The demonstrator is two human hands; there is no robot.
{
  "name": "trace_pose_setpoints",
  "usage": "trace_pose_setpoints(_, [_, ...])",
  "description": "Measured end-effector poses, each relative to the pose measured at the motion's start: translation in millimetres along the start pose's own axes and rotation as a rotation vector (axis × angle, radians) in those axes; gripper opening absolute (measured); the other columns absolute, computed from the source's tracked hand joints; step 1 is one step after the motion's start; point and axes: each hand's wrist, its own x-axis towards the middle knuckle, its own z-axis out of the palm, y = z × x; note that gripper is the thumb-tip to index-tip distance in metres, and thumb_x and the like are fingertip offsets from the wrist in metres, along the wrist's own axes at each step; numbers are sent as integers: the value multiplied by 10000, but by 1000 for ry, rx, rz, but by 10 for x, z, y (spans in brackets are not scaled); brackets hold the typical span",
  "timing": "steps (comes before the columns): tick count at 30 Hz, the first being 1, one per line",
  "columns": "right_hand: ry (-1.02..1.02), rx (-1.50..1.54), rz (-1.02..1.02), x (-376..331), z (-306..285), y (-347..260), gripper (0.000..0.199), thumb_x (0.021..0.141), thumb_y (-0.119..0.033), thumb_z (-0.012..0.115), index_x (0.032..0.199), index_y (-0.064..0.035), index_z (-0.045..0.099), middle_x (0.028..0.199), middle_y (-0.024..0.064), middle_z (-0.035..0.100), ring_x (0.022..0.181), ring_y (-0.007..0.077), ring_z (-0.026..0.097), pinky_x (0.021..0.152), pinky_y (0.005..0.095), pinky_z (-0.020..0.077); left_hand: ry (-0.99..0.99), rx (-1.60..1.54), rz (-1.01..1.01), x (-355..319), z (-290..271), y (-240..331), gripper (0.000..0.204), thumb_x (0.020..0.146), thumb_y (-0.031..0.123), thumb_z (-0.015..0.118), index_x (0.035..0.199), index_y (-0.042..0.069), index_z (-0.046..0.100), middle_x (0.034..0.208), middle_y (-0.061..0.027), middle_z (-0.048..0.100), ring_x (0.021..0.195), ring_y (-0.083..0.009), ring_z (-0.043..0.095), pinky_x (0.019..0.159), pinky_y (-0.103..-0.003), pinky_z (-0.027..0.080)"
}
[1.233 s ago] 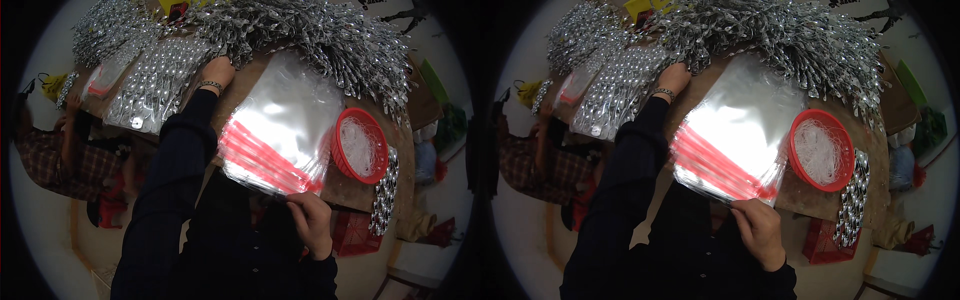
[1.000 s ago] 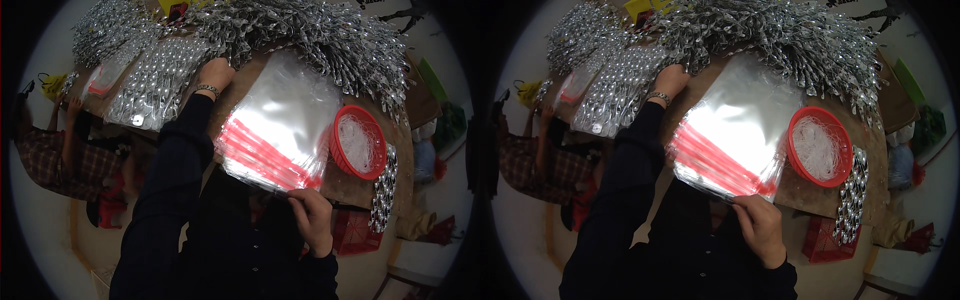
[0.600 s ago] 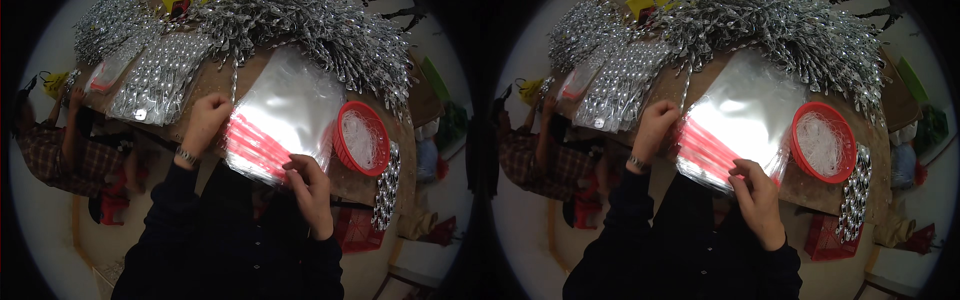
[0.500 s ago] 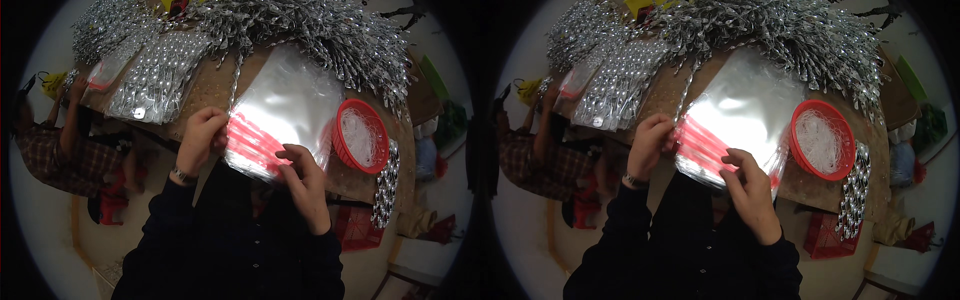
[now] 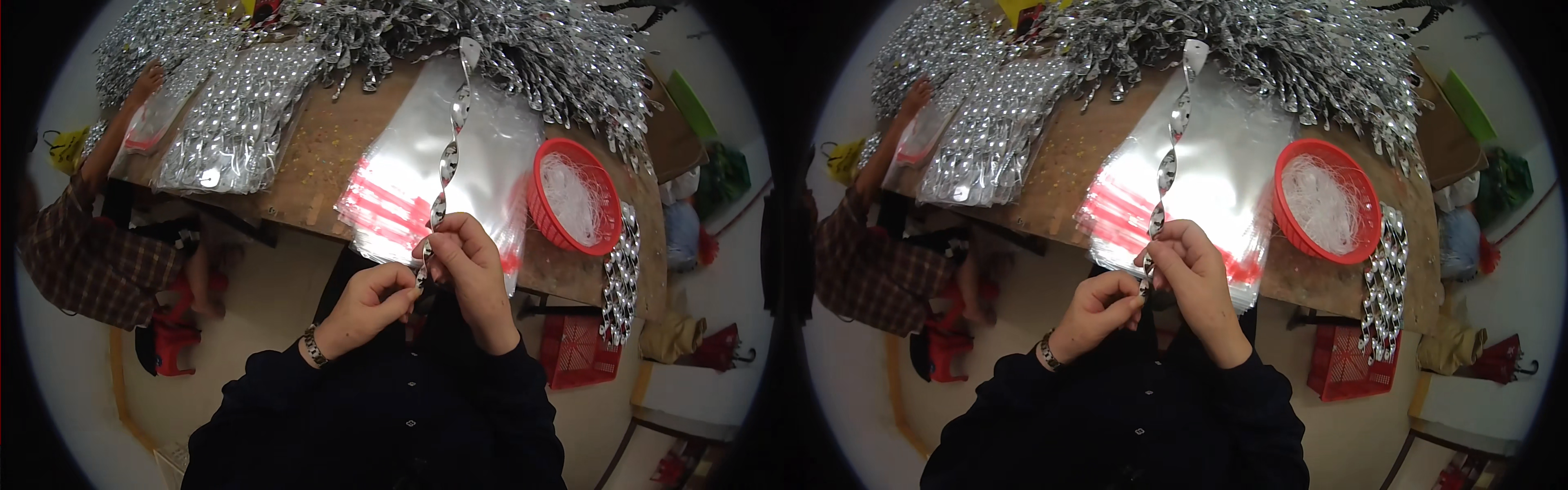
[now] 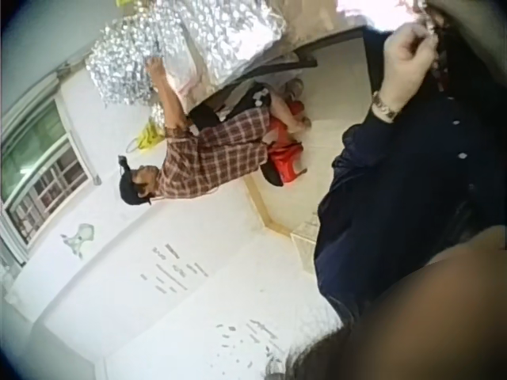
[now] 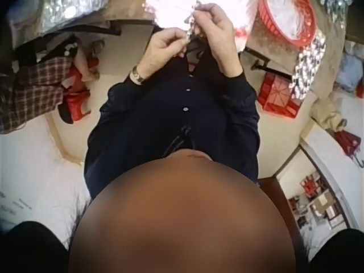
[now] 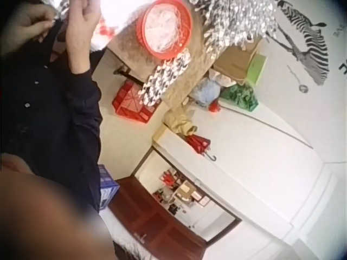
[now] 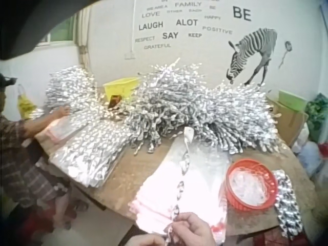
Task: Packing silver spiral Christmas ornaments into individual plastic bags at a factory workbench.
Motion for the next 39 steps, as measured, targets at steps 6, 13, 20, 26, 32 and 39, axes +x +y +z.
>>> trace_pose_setpoints(6, [-80, -247, -59, -300, -133, 16, 142, 913, -51, 560, 1045, -22, 518, 808, 24, 625, 672, 47, 545, 589, 193, 423, -104, -16, 153, 202, -69, 48, 432, 898, 17, 582, 1297, 23, 415, 1078, -63, 559, 984, -125, 581, 819, -247, 483])
trace_pose_setpoints(13, [-194, -807, -189, -629, -137, 57, 179, 872, -59, 608, 1037, -13, 557, 812, 100, 649, 714, 185, 640, 657, 282, 485, 74, -438, 333, 490, 7, 384, 472, 996, 355, 436, 1315, 9, 406, 1093, -117, 585, 972, -197, 592, 859, -317, 481])
trace_pose_setpoints(20, [-101, -945, -305, -705, -335, -107, 149, 848, -56, 639, 986, -5, 617, 872, 131, 660, 794, 265, 660, 694, 327, 503, 31, -405, 324, 592, 196, 287, 316, 1002, 251, 450, 1169, -14, 496, 770, -50, 549, 646, -131, 513, 573, -249, 417])
trace_pose_setpoints(26, [216, -989, -484, -503, -783, -709, 88, 834, 15, 614, 921, 13, 622, 813, 51, 609, 720, 116, 590, 642, 243, 459, 24, -329, 201, 637, 328, 205, 258, 982, 154, 451, 1170, -15, 503, 707, -42, 533, 618, -116, 504, 552, -232, 406])
trace_pose_setpoints(32, [353, -1212, -579, 163, -1465, -970, 79, 840, 4, 613, 918, 2, 619, 824, 60, 607, 710, 125, 589, 627, 251, 460, -41, -304, 104, 656, 339, 104, 195, 939, 93, 531, 1120, 22, 542, 691, -37, 562, 603, -109, 531, 542, -225, 419])
trace_pose_setpoints(39, [280, -1586, -616, 647, -1780, -995, 147, 798, -1, 617, 936, -46, 642, 894, 115, 605, 798, 287, 619, 706, 353, 490, -33, -286, 83, 657, 297, 42, 189, 940, 101, 539, 1112, 22, 543, 695, -27, 563, 609, -102, 534, 545, -220, 420])
